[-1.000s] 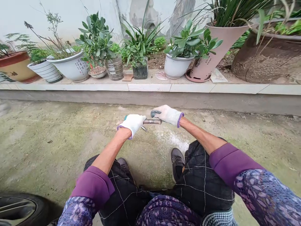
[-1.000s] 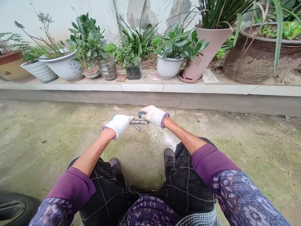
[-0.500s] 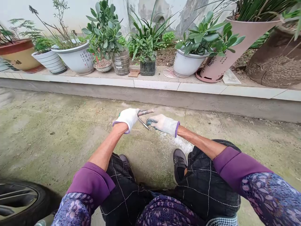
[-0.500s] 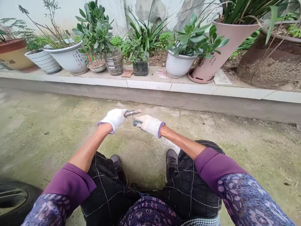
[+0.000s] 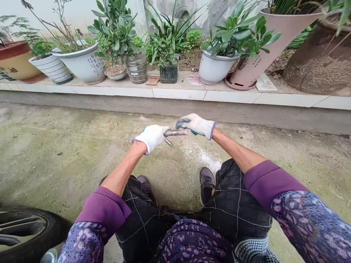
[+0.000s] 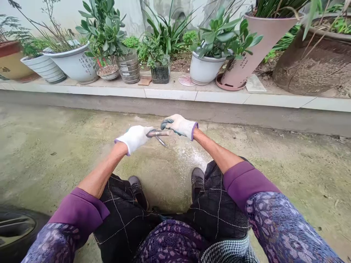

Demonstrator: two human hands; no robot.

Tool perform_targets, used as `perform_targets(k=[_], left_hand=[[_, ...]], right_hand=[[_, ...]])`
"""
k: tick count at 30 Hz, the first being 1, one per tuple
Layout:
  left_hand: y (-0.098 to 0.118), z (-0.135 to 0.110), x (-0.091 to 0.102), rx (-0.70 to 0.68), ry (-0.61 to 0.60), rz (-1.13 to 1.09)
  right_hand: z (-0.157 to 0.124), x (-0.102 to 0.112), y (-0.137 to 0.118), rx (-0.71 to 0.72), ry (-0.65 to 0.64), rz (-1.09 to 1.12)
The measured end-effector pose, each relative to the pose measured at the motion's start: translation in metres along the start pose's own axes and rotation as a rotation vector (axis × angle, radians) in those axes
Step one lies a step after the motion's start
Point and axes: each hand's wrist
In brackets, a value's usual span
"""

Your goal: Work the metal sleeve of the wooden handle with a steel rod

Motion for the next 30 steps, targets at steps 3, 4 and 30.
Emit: perform_targets(k=[3, 4, 30], left_hand=[[-0.005, 0.001, -0.003, 0.059, 0.103, -0.132], [-0.008, 0.002, -0.005, 0.083, 0.134, -0.158], [-0.018, 0.008, -0.013, 0.113, 0.188, -0.209]], right_hand=[[-0.006, -0.011, -0.007, -0.108, -0.031, 0.148], [-0.007, -0.017, -0.01, -0.118, -0.038, 0.156], [0.011, -0.015, 0.009, 0.054, 0.046, -0.214]])
Point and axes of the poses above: each hand's wrist, its own z-axis towards the middle knuckle, its own x-axis out of the back of the hand, y = z × x, and after that the axes turned 6 degrees about -x, right-handed
